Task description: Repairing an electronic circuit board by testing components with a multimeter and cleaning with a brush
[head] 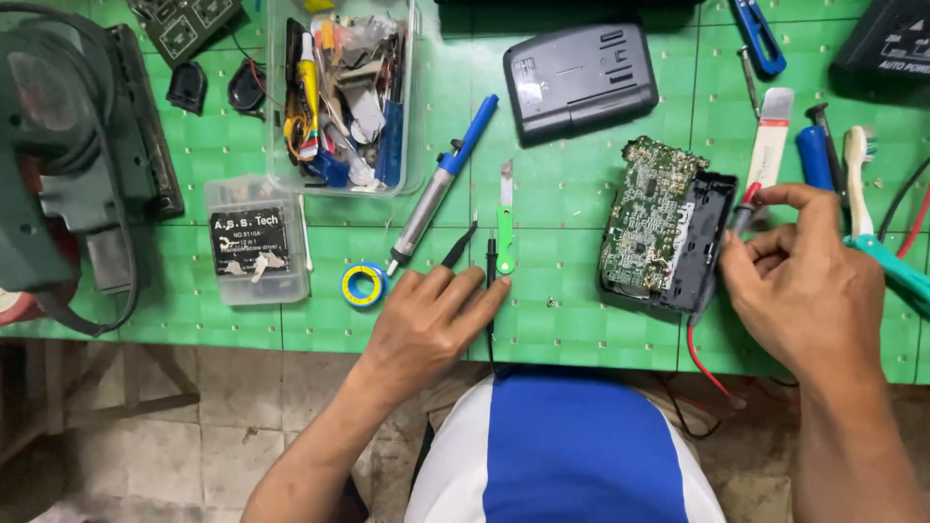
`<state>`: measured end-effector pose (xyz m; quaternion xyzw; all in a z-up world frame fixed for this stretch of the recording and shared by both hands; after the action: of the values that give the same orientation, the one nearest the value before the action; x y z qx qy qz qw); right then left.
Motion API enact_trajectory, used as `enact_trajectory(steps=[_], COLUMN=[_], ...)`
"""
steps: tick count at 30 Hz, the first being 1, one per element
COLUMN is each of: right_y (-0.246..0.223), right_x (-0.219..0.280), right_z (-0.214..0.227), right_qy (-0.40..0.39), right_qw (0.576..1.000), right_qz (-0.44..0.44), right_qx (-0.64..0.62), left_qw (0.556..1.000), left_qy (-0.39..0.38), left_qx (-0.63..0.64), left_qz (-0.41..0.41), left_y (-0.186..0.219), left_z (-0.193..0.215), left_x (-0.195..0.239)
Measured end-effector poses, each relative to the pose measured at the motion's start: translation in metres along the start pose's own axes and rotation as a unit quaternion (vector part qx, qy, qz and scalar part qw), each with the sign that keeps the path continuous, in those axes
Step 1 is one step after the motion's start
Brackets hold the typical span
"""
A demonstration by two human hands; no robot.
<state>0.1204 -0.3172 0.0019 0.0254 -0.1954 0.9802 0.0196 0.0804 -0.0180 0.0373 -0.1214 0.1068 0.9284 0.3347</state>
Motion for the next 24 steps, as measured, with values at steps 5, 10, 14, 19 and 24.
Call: enact_trajectory(steps=[5, 10, 14, 19, 24], right_y=[0.005, 0.008, 0.019, 0.035, 0.232], right_x=[0.006, 0.022, 0.038, 0.068, 0.121], right_z=[-0.002, 0.013, 0.015, 0.01, -0.09], right_qy=[0.018, 0.088, 0.099, 0.108, 0.063], right_qw=[0.999, 0.988, 0.974, 0.953, 0.981], right_qz=[0.043, 0.104, 0.119, 0.144, 0.036], right_qx=[0.012, -0.069, -0.167, -0.243, -0.179], left_qw=[1.0, 0.998, 0.994, 0.981, 0.947], left_qy=[0.004, 0.058, 0.107, 0.158, 0.19], left_qx=[0.024, 0.026, 0.028, 0.109, 0.238], left_qz=[-0.014, -0.026, -0.025, 0.017, 0.101], left_y=[0.001, 0.0, 0.005, 0.011, 0.015], left_z=[0.002, 0.018, 0.027, 0.042, 0.034], left_x=[0.0, 0.0, 0.009, 0.017, 0.029])
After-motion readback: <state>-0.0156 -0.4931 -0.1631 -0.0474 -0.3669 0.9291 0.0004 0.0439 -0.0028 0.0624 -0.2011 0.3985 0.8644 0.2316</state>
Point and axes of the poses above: each hand's wrist, its own x-axis away from the middle knuckle, its own z-axis out of the back of the hand, y = z × x, the point moved 10 cm from there along -x, towards the middle knuckle, and after that the axes turned 9 degrees about z, right-handed, at the moved point
